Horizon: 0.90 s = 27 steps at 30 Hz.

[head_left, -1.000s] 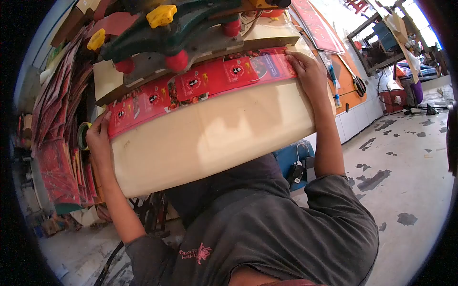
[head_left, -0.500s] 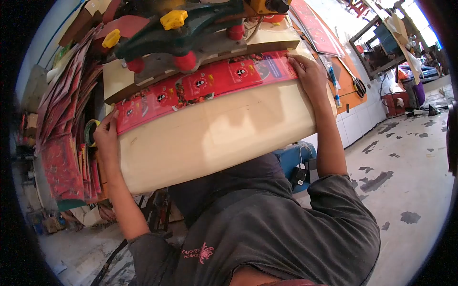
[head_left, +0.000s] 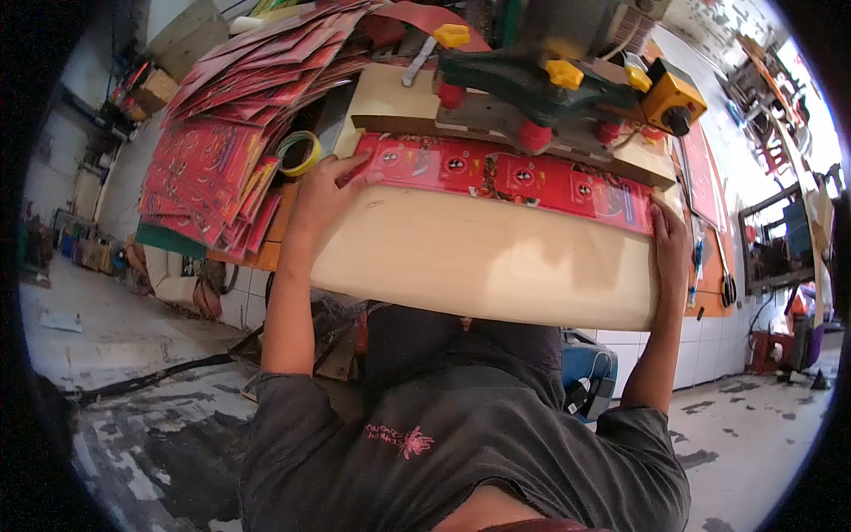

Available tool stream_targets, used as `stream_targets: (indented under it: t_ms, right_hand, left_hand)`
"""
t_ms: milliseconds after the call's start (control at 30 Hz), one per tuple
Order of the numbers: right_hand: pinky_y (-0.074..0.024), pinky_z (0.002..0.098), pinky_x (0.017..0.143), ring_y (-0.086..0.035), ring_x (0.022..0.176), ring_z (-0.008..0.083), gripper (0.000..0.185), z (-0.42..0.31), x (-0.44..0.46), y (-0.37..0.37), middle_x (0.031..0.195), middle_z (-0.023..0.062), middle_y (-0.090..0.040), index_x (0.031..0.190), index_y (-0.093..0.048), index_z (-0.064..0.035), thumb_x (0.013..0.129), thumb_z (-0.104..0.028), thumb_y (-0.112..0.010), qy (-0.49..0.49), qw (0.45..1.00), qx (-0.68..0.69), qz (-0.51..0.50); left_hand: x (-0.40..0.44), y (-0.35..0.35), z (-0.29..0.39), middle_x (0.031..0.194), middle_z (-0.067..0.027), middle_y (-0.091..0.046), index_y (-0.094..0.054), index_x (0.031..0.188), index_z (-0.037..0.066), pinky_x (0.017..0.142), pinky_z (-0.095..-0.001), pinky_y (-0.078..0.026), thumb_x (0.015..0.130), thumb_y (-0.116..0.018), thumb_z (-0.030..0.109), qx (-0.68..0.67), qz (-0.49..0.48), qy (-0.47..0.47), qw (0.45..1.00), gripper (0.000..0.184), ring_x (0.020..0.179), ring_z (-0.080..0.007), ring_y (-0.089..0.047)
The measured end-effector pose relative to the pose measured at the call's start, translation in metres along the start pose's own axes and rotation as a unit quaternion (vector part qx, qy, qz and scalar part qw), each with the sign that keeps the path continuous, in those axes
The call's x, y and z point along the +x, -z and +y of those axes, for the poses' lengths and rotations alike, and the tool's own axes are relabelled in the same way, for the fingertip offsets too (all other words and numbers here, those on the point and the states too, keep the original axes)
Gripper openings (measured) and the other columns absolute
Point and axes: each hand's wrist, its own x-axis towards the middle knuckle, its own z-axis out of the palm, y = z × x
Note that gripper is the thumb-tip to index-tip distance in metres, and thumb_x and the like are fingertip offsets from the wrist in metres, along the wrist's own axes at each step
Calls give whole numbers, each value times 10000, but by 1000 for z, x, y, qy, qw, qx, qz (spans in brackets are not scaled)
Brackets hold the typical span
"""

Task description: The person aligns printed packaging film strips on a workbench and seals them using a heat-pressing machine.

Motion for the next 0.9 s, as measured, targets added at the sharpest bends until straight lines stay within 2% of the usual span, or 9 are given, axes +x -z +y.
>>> stream_targets:
  t_ms: [133,267,333,533,600,733,800,833,900]
  right_hand:
    - [-477,367,1054,-680,1188,253,392,-3,-9,7,1263,161,-731,1324,-689,-31,1051,-291,-581,-3,998,49,-34]
    - [-477,353,1055,-681,1185,236,383,-2,-21,7,1253,158,-737,1303,-700,-20,1043,-280,-593,-36,996,73,-33]
    - [-486,307,1024,-681,1151,193,347,-8,-32,8,1257,135,-741,1311,-700,-31,1052,-238,-598,-21,998,62,2]
    - [-528,312,938,-727,1025,191,280,-2,-33,2,1140,136,-776,1213,-756,-56,1013,-220,-648,-25,994,87,57]
    - [-534,323,913,-732,1006,214,276,1,-33,4,1105,141,-776,1216,-758,-74,1015,-227,-647,-27,995,72,56]
    - [-532,331,902,-728,1008,229,282,-6,-33,2,1103,140,-772,1221,-757,-75,1009,-231,-656,-17,996,62,59]
    - [-531,331,906,-727,1014,228,283,-1,-32,1,1111,141,-771,1223,-756,-74,1008,-229,-657,-16,997,58,56]
    - [-529,330,911,-725,1020,226,284,-1,-31,0,1119,142,-769,1224,-755,-72,1008,-227,-658,-19,997,50,55]
    - [-536,376,887,-734,980,296,272,-2,-32,-1,1072,176,-762,1185,-770,-80,984,-225,-659,-21,995,66,67]
  left_hand:
    - [-11,17,24,857,-153,-604,-749,1246,80,755,-391,-505,851,-824,312,-18,-44,48,998,465,807,-280,-644]
    - [-13,8,17,844,-147,-585,-752,1243,86,747,-392,-492,832,-832,248,-15,3,32,999,448,820,-268,-631]
    - [-12,9,25,874,-162,-610,-751,1236,71,753,-388,-487,855,-810,227,5,12,28,1000,415,819,-266,-623]
    - [-11,3,26,889,-159,-616,-733,1253,27,751,-352,-481,881,-774,170,-36,-2,-4,999,400,815,-247,-608]
    - [-10,5,27,1095,-193,-688,-718,1270,24,918,-345,-500,918,-738,223,-27,-28,80,996,405,1030,-307,-672]
    - [-10,7,27,1052,-192,-669,-712,1285,22,920,-340,-494,912,-746,225,-28,-42,77,996,426,1004,-302,-650]
    - [-11,3,23,808,-96,-500,-718,1299,57,674,-317,-421,882,-766,136,-24,10,-3,1000,427,731,-173,-489]
    - [-10,2,21,808,-96,-500,-718,1299,57,674,-317,-421,882,-766,136,-21,12,-1,1000,427,731,-173,-489]
    - [-10,1,16,807,-98,-500,-721,1299,65,675,-316,-422,876,-767,129,-39,0,1,999,429,729,-174,-485]
